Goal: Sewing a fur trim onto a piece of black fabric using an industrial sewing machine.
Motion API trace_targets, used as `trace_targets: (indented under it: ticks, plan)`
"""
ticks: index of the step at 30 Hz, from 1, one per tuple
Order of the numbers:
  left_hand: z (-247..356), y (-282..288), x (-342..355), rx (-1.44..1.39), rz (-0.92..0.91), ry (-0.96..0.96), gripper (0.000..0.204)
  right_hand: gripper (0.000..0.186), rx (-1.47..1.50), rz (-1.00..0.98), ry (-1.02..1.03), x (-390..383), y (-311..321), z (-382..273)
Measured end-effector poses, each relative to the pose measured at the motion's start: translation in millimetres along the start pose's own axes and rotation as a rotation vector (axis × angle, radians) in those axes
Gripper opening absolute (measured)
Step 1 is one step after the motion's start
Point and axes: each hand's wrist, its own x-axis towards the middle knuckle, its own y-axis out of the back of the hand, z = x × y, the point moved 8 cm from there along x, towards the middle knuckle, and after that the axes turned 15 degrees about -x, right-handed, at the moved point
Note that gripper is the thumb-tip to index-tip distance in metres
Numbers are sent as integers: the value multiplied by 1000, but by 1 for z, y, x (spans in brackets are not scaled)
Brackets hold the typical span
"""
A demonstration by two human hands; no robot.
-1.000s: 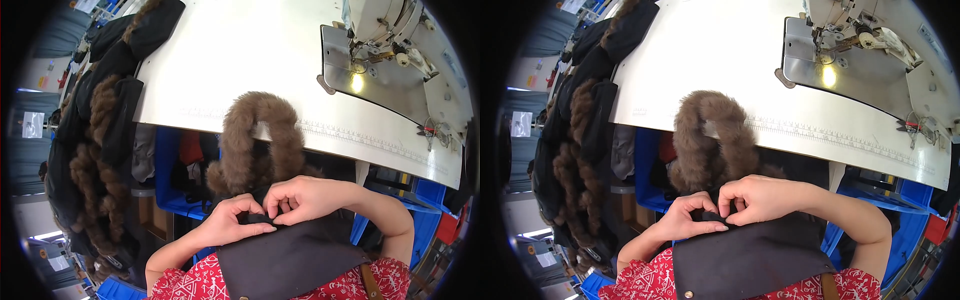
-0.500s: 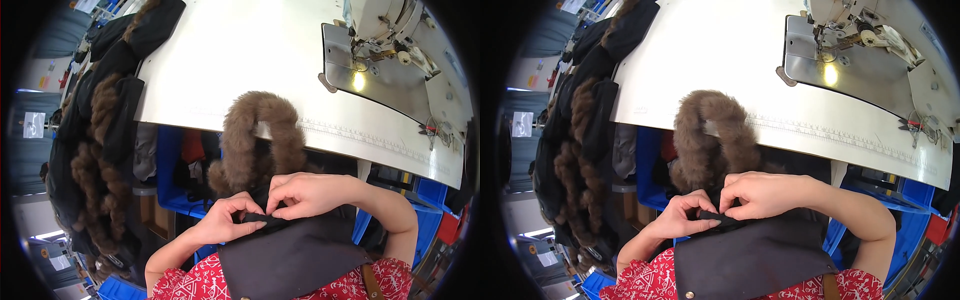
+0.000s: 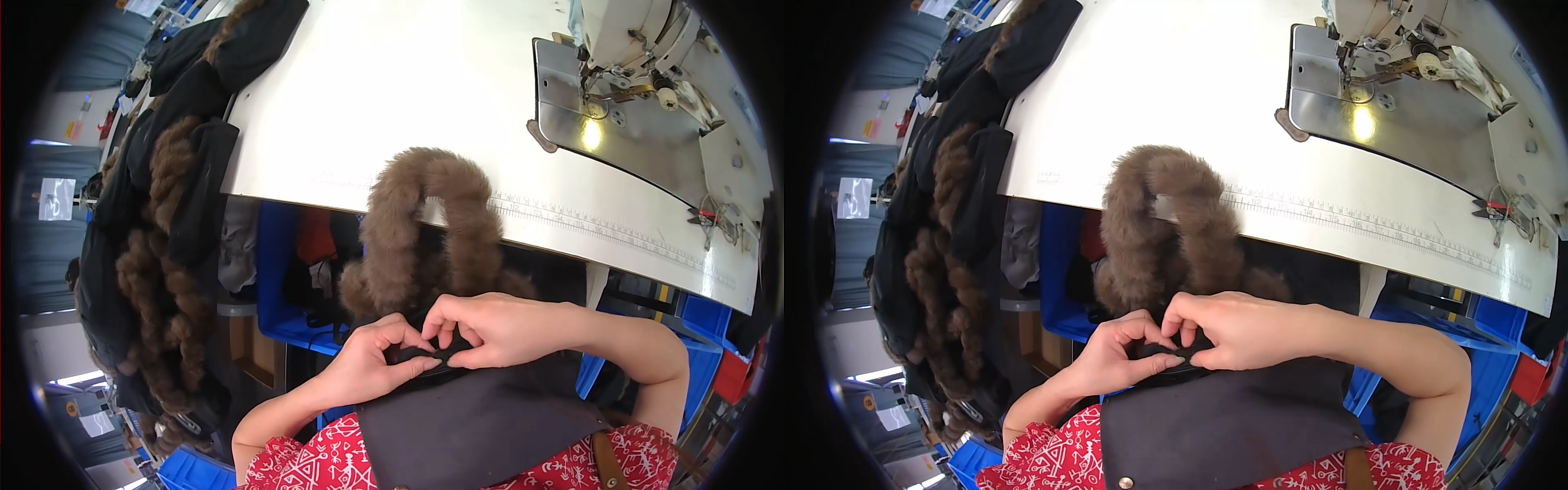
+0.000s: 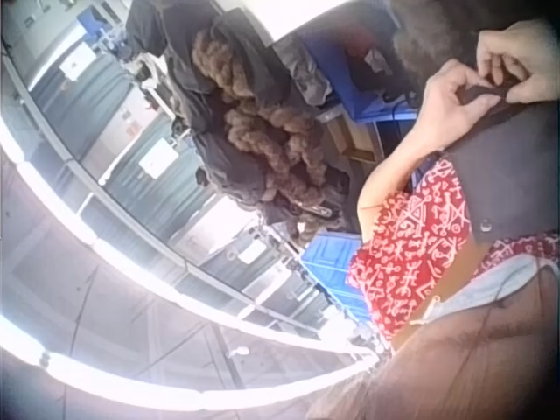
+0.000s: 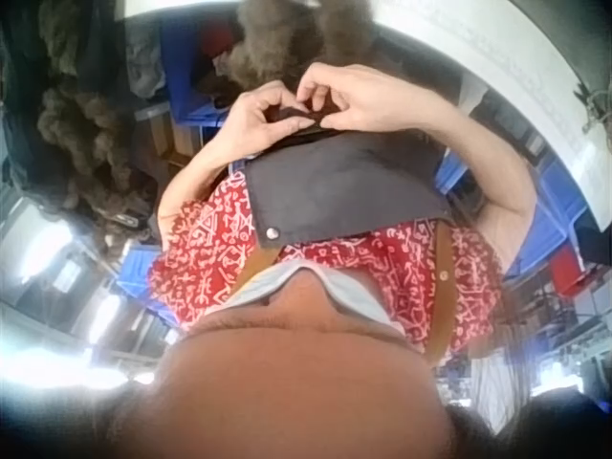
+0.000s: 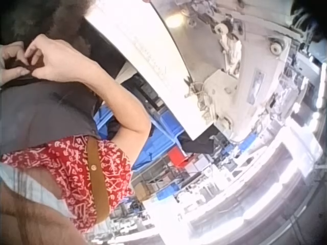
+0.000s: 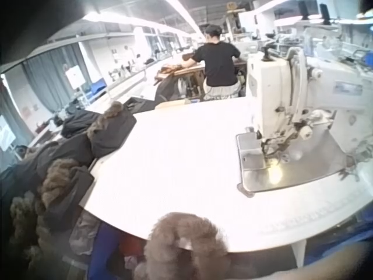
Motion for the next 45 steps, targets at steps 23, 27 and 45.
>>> trace_targets:
  ticks: [23, 27, 45]
  plan:
    - [14, 6, -5, 163, 75, -114, 22, 9, -272, 204, 337, 11, 3, -4]
    - [7, 0, 1, 45, 1, -52, 20, 9, -138, 224, 282, 7, 1, 5]
    - [-13, 7, 0, -333, -24, 20, 13, 17, 19, 14, 209, 8, -1, 7]
